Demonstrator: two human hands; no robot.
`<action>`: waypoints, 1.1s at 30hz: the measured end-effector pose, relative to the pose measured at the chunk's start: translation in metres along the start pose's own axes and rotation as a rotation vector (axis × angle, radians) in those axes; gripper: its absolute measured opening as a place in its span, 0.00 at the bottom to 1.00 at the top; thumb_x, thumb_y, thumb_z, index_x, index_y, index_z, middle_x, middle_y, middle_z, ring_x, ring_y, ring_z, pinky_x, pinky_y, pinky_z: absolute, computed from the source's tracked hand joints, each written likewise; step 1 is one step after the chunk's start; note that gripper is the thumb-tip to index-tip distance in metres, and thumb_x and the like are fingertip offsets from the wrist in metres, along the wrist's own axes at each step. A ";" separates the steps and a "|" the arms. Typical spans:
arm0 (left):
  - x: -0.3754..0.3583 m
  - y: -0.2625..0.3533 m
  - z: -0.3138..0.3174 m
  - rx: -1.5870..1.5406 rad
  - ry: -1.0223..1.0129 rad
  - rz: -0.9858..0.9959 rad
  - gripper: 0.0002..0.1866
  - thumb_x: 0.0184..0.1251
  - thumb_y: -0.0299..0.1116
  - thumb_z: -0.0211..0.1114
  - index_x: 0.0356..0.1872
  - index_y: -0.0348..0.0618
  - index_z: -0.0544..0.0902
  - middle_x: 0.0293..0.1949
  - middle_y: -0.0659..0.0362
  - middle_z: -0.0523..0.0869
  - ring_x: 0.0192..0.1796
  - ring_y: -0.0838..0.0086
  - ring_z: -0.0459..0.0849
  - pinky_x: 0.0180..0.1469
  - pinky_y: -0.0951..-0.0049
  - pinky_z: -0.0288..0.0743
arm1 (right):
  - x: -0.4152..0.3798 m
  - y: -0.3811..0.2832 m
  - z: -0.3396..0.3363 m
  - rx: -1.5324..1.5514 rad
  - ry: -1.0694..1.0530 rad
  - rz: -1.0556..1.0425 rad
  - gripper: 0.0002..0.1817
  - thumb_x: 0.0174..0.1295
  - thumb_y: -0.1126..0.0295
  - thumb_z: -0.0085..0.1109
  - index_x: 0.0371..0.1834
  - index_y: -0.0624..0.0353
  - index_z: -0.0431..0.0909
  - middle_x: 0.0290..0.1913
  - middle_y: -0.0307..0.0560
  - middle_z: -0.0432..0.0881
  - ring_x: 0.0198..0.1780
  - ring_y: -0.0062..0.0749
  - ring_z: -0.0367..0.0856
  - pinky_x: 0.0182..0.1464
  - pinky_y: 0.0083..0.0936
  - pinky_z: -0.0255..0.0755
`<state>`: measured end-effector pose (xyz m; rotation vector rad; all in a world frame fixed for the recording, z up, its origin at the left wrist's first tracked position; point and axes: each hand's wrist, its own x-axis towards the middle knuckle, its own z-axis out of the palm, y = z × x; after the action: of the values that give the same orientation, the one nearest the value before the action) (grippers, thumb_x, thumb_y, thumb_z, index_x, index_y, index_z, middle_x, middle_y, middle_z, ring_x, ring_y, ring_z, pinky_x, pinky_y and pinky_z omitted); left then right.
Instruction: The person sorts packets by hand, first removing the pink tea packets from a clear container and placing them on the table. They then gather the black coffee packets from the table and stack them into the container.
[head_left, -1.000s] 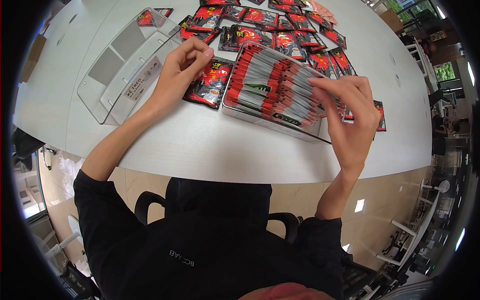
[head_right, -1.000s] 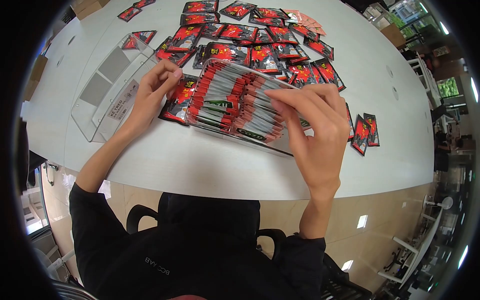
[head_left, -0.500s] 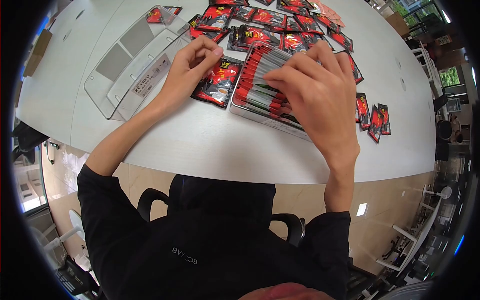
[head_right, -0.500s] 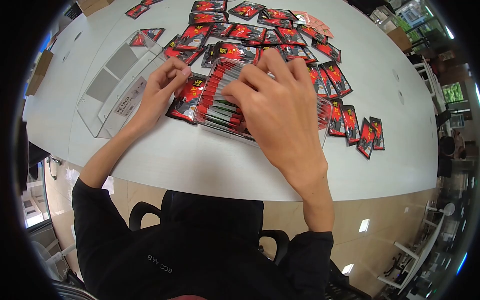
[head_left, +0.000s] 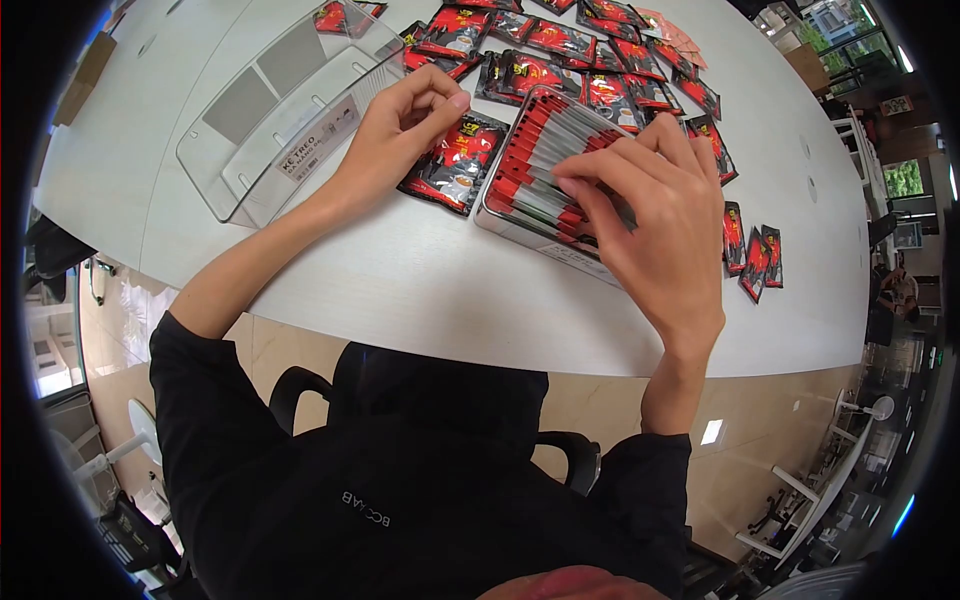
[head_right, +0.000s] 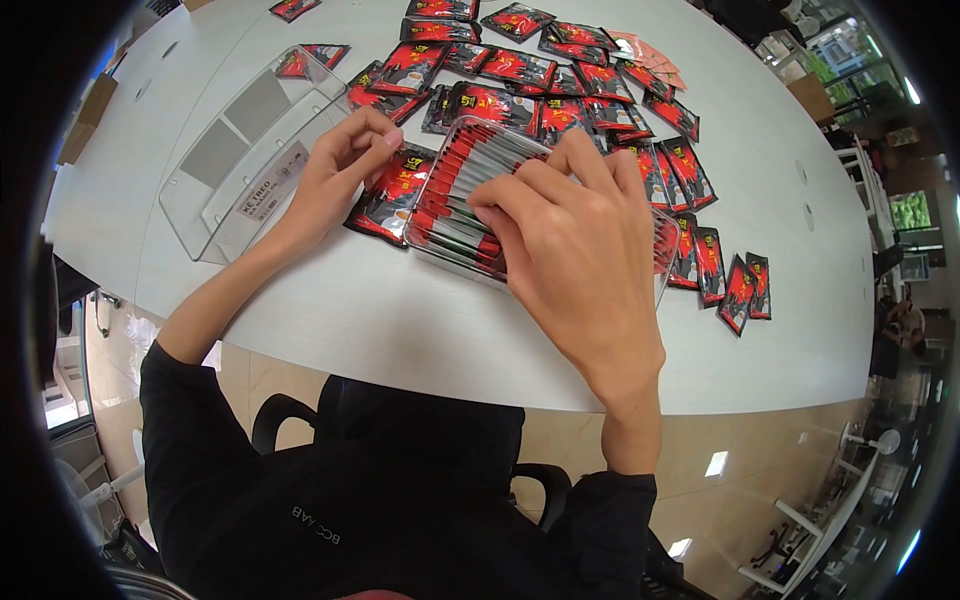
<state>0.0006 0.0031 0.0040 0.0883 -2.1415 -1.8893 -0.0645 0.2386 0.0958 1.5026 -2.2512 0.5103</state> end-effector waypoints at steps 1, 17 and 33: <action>0.000 0.000 0.000 0.000 -0.001 -0.002 0.11 0.78 0.39 0.59 0.40 0.43 0.77 0.22 0.71 0.69 0.28 0.88 0.64 0.33 0.82 0.55 | 0.000 0.001 0.000 0.001 -0.001 0.002 0.06 0.51 0.72 0.72 0.32 0.51 0.87 0.27 0.31 0.81 0.35 0.30 0.70 0.41 0.29 0.61; 0.000 -0.001 0.000 0.004 -0.003 0.011 0.10 0.78 0.38 0.59 0.41 0.42 0.77 0.22 0.71 0.69 0.28 0.88 0.64 0.34 0.82 0.55 | 0.000 0.004 -0.010 -0.066 -0.054 -0.029 0.06 0.50 0.65 0.72 0.30 0.48 0.86 0.31 0.29 0.80 0.43 0.29 0.75 0.48 0.31 0.64; -0.001 0.002 0.000 -0.010 -0.014 0.010 0.10 0.78 0.39 0.61 0.39 0.42 0.78 0.24 0.72 0.73 0.30 0.90 0.68 0.35 0.84 0.62 | 0.010 -0.007 -0.008 -0.146 0.024 -0.086 0.06 0.53 0.65 0.71 0.27 0.53 0.84 0.30 0.31 0.78 0.41 0.28 0.73 0.45 0.31 0.64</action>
<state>0.0025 0.0033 0.0059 0.0627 -2.1368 -1.9007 -0.0610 0.2323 0.1082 1.5026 -2.1452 0.3290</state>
